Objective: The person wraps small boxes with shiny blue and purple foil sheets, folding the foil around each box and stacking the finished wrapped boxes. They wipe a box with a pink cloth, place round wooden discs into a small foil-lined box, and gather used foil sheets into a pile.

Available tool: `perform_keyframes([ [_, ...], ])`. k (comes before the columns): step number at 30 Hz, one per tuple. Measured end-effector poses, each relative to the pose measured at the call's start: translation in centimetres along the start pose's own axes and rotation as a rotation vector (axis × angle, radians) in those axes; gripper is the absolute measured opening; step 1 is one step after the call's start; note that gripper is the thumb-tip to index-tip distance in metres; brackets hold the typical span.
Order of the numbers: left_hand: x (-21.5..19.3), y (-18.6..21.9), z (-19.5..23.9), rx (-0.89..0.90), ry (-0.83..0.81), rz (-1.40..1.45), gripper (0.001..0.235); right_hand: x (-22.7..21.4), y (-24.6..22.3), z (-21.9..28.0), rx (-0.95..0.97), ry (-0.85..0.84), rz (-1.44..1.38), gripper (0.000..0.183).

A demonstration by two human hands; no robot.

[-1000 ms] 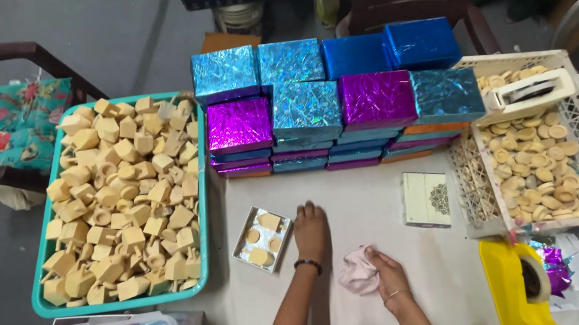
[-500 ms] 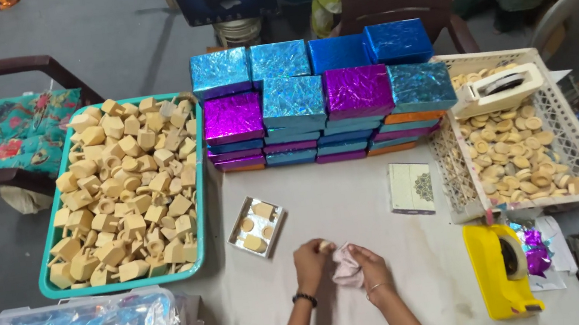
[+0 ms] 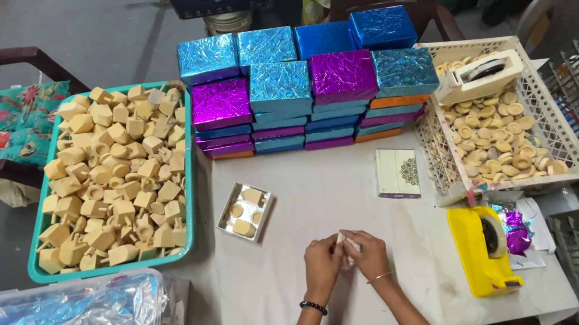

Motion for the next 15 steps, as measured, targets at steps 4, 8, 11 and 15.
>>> perform_keyframes([
  [4, -0.7, 3.5, 0.8, 0.188, 0.05, -0.036, 0.023, 4.7, 9.7, 1.5, 0.559, 0.042, -0.663, 0.029],
  [8, -0.3, 2.7, 0.9, 0.274, 0.105, -0.059, 0.02, 8.1, 14.2, 2.3, 0.85, -0.014, -1.484, 0.024],
  [11, -0.1, 1.2, 0.6, 0.157, 0.059, -0.016, 0.02, 5.5, 8.8, 1.8, 0.786, -0.073, -1.149, 0.028],
  [15, 1.7, -3.7, -0.3, -0.115, -0.011, 0.138, 0.023, 0.6, 2.3, 0.0, 0.304, -0.008, -0.078, 0.026],
])
Point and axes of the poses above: each hand's wrist, its own z-axis away from the middle knuckle, its own x-axis out of the palm, y = z × x, the point moved 5 cm from there along -z, towards the middle knuckle, and after that the axes turned 4 degrees about -y, right-handed, at the moved point
